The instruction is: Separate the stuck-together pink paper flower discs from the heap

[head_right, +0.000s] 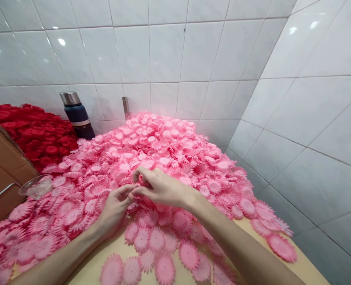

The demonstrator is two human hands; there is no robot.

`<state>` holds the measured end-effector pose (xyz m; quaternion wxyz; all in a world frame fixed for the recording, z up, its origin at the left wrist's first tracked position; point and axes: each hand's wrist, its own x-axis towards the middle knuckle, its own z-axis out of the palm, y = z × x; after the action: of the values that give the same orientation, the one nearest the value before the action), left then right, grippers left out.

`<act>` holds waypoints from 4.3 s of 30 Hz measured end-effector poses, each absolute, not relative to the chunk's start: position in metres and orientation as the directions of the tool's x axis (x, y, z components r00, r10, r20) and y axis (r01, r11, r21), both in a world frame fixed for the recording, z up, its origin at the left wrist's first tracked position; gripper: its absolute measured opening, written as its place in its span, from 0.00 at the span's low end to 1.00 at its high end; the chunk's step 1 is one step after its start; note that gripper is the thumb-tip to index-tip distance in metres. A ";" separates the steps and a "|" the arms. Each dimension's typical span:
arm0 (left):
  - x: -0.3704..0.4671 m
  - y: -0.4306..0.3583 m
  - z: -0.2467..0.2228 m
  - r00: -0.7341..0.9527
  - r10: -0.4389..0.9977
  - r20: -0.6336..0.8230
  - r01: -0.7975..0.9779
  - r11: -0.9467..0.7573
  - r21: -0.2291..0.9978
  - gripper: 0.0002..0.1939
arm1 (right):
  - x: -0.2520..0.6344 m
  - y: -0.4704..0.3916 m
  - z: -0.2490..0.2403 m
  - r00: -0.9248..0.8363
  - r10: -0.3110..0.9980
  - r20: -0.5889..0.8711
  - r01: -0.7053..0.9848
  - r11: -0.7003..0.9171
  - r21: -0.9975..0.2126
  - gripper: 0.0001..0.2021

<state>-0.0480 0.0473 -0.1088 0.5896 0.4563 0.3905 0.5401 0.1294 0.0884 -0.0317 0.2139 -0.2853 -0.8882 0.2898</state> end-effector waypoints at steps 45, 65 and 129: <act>-0.046 0.047 -0.104 0.068 0.998 -0.002 -0.319 0.024 0.947 0.16 | 0.127 0.081 -0.028 -0.706 0.628 0.329 0.377 0.726 -0.576 0.06; -0.048 0.043 -0.101 0.279 0.960 -0.006 -0.227 0.072 0.971 0.13 | 0.123 0.085 -0.036 -0.670 0.692 0.270 0.457 0.671 -0.584 0.19; -0.043 0.047 -0.103 0.174 0.985 -0.003 -0.362 0.067 0.930 0.12 | 0.137 0.088 -0.021 -0.695 0.688 0.207 0.380 0.597 -0.706 0.07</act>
<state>-0.0433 0.0467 -0.1032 0.6343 0.4299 0.3622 0.5307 0.1372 0.0883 -0.0214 0.2371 -0.3100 -0.8616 0.3247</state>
